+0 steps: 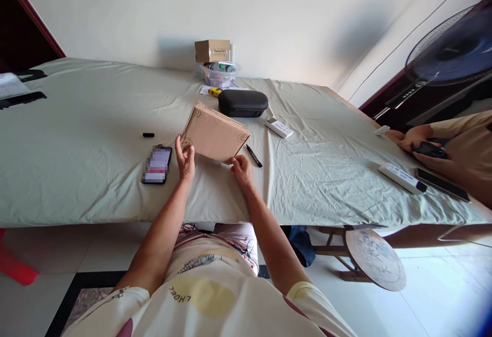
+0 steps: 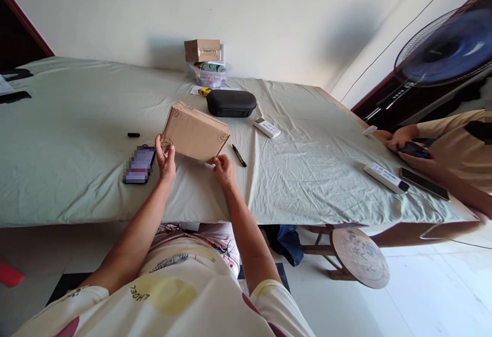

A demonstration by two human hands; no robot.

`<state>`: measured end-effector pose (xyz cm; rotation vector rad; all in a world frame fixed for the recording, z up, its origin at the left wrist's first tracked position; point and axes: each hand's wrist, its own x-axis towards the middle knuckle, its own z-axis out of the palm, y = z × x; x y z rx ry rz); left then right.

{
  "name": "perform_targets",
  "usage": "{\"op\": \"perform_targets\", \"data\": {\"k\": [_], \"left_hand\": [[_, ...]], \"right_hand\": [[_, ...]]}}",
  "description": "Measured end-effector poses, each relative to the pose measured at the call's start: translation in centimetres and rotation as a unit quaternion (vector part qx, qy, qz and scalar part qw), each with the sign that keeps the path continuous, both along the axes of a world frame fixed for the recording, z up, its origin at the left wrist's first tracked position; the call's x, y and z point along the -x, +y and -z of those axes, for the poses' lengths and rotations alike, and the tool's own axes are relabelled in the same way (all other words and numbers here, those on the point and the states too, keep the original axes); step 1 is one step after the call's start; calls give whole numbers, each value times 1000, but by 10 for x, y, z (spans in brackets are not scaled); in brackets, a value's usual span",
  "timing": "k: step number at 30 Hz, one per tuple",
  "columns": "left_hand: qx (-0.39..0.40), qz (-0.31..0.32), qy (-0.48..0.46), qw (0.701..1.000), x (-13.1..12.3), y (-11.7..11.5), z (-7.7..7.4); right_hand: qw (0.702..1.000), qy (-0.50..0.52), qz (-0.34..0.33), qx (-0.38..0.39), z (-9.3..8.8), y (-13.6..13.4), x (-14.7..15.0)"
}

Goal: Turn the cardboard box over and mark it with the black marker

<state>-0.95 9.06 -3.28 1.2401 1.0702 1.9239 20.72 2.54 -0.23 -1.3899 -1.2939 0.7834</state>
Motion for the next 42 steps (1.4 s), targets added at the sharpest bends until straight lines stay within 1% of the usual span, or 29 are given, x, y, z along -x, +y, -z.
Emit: {"op": "perform_targets", "data": {"k": [2,4,8,10,12,14,17,19,20,23,26,29,32,34,37,39,40,41,42], "left_hand": [[-24,6,3,1000,0,-2,-5],[-31,-1,8,999,0,-2,-7],[-15,-8,17,1000,1,-1,-7],[-15,15,-1,1000,-1,-2,-6],[-13,66,-27,997,-7,-3,-5],[6,140,-39,989,-15,-7,-4],[39,251,-14,967,-29,-13,-2],[41,291,3,956,-36,-17,-2],[40,296,8,954,-37,-19,-2],[43,271,43,961,-39,-25,-3],[30,235,93,967,-39,-28,-4],[20,217,110,970,-41,-30,-4],[29,200,120,972,-43,-29,-2],[40,183,128,974,-43,-27,1],[51,167,132,976,-41,-24,5],[47,167,128,976,-40,-21,8],[42,169,124,977,-40,-21,10],[38,169,121,977,-40,-20,11],[35,167,120,978,-40,-19,13]], "right_hand": [[999,19,-38,31,1,1,1],[996,27,-62,50,2,1,3],[994,45,-82,53,1,-1,6],[992,61,-95,52,0,-2,7],[989,83,-108,52,-2,-3,9],[986,111,-116,53,-3,-4,10],[978,152,-127,57,-4,-5,14],[972,170,-146,67,-2,-5,16],[969,177,-157,76,-1,-5,18],[958,197,-180,106,2,-3,20],[953,209,-181,124,5,-1,22],[953,203,-178,135,5,0,24],[956,187,-172,145,0,-1,25],[955,176,-180,159,-5,-4,23],[943,147,-232,186,-12,-8,14],[941,128,-262,171,-13,-9,6],[948,130,-254,144,-13,-8,1],[959,140,-223,103,-12,-7,-3],[972,156,-169,54,-11,-4,-8]]}}
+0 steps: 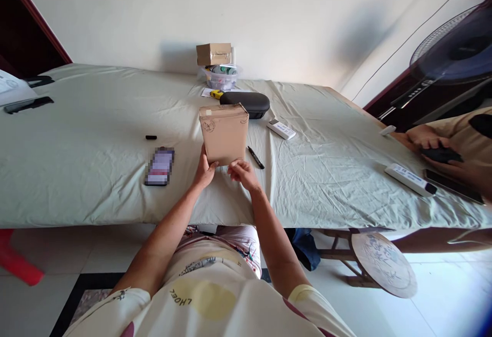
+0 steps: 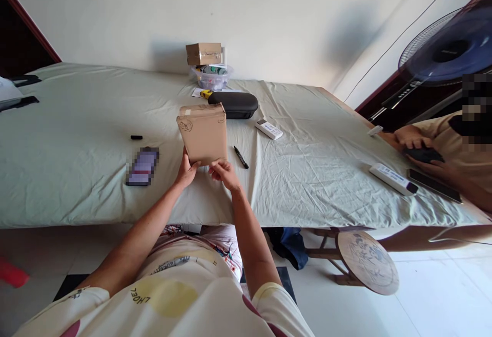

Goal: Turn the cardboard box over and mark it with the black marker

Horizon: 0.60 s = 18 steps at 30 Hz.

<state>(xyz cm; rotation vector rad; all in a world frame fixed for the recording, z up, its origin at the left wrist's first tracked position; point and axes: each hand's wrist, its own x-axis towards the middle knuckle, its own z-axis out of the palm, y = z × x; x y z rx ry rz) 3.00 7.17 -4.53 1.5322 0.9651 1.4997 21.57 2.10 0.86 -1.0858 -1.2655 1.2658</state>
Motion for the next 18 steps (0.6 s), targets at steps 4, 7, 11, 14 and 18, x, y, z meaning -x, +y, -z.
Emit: {"op": "perform_targets", "data": {"k": [4,7,11,14,18], "left_hand": [[1,-2,21,1000,3,2,4],[6,6,35,999,7,3,5],[-13,11,48,999,9,2,4],[-54,19,63,996,8,0,3],[-81,17,88,993,9,-1,1]], "right_hand": [[954,7,278,-112,6,10,-21],[936,-47,328,-121,8,13,-32],[937,-51,312,-148,8,13,-32],[934,-27,309,-177,9,14,-29],[943,-9,289,-166,12,17,-29]]}}
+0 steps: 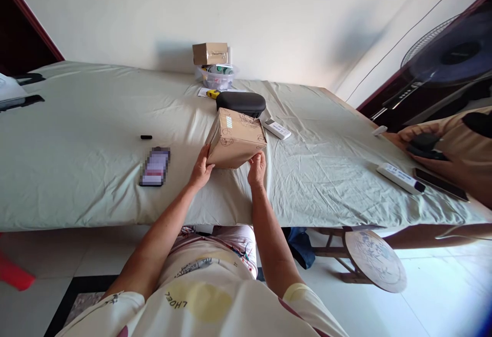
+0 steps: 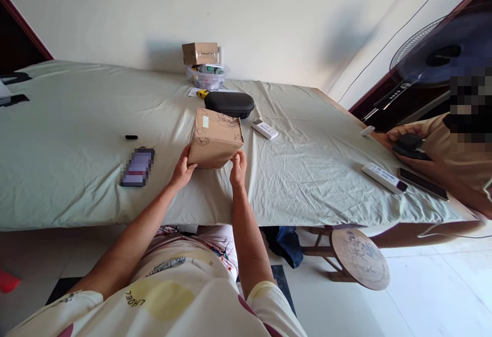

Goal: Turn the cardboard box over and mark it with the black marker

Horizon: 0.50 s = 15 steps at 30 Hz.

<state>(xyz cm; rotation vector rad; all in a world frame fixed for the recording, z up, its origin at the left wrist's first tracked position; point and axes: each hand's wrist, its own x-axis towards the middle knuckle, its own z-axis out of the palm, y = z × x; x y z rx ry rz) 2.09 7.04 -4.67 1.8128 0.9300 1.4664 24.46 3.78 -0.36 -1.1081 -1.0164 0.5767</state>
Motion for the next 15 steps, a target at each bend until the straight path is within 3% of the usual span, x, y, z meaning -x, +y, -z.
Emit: {"op": "perform_targets", "data": {"k": [9,15], "left_hand": [[87,-9,-71,994,5,1,-4],[84,-1,-161,983,7,8,-7]], "right_hand": [[992,-12,-74,98,-1,-2,-1],[984,-4,-147,97,6,0,8]]}}
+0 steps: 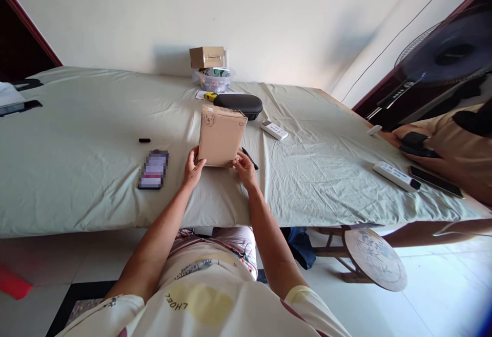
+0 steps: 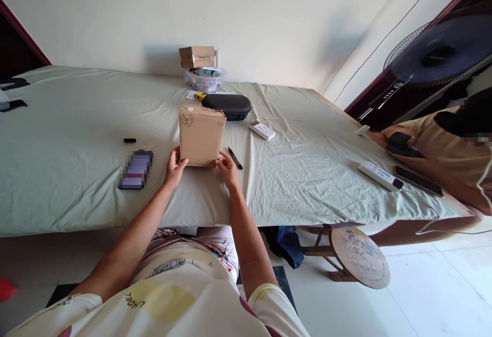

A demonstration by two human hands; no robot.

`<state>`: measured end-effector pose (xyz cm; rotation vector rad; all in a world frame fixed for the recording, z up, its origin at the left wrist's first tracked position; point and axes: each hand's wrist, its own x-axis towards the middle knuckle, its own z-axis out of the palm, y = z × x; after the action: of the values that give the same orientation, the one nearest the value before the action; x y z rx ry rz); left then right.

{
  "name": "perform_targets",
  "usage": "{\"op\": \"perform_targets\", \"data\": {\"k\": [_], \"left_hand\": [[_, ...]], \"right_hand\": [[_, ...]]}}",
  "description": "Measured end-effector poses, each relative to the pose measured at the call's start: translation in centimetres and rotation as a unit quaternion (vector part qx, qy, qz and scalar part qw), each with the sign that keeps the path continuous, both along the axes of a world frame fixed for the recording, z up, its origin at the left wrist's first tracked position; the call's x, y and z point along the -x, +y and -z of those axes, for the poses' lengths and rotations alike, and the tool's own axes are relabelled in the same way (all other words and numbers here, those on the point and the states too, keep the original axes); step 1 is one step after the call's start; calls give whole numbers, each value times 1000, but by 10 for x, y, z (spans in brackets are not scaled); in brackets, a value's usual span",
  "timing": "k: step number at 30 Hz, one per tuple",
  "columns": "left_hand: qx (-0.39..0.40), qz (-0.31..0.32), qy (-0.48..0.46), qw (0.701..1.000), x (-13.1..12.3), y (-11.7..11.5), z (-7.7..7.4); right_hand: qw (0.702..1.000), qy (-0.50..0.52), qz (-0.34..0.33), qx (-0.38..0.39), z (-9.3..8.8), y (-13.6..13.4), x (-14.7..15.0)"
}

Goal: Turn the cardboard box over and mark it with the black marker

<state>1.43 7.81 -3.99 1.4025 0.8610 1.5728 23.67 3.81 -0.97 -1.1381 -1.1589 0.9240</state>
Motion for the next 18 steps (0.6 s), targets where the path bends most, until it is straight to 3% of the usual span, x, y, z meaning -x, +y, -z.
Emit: {"op": "perform_targets", "data": {"k": [9,14,18], "left_hand": [[17,-47,-20,999,8,1,-2],[-16,-177,10,984,14,-1,-9],[-114,-260,84,955,30,-1,-25]], "right_hand": [[991,-133,5,27,5,-4,10],[991,-130,44,-7,4,-8,11],[990,-73,114,-32,2,-6,7]]}}
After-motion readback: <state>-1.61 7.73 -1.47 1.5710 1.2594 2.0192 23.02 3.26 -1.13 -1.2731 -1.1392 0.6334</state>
